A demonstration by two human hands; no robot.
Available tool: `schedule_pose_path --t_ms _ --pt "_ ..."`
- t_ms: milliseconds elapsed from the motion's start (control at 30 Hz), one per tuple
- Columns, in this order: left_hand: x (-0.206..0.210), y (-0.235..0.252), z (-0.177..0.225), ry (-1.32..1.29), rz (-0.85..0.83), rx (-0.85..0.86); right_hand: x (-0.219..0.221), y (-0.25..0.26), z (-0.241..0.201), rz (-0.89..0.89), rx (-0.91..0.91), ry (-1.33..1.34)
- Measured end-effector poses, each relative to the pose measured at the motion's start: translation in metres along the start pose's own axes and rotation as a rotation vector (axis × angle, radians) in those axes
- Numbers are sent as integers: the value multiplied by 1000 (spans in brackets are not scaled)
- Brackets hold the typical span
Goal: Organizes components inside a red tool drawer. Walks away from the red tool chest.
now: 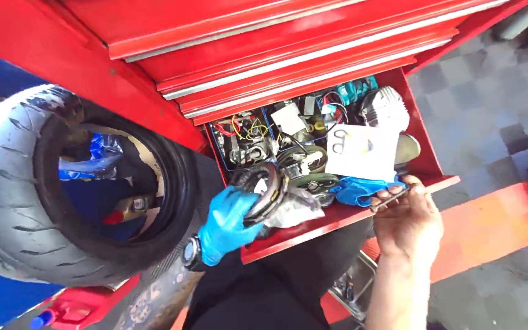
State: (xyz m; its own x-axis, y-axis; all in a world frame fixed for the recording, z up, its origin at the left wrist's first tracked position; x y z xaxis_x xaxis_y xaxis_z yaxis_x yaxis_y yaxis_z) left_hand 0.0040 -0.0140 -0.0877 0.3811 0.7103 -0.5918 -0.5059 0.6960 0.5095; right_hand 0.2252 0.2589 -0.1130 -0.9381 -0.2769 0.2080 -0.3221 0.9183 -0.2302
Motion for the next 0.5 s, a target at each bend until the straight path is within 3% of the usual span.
schedule_pose_path --t_ms 167,267,400,500 --pt "-12 52 -30 378 -17 297 -6 -13 15 46 48 60" --pt "6 72 -59 552 -209 379 7 -20 17 -57 26 47" --pt "42 75 -96 568 -831 77 37 -22 16 -296 -77 -259" --pt "48 72 -103 550 -873 -52 67 -20 20 -460 -265 -690"
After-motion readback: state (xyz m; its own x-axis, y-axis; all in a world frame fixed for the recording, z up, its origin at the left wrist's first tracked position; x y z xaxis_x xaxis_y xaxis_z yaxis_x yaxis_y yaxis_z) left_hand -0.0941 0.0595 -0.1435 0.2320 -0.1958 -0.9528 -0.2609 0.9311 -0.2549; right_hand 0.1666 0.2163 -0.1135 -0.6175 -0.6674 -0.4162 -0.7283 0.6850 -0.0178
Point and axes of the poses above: each hand's wrist, its own y-axis towards the middle knuckle, its own x-axis out of the palm, z = x × y, the point moved 6 cm from there along y, towards the middle knuckle, and after that the axes turned 2 degrees about -z, right-handed, at the moved point
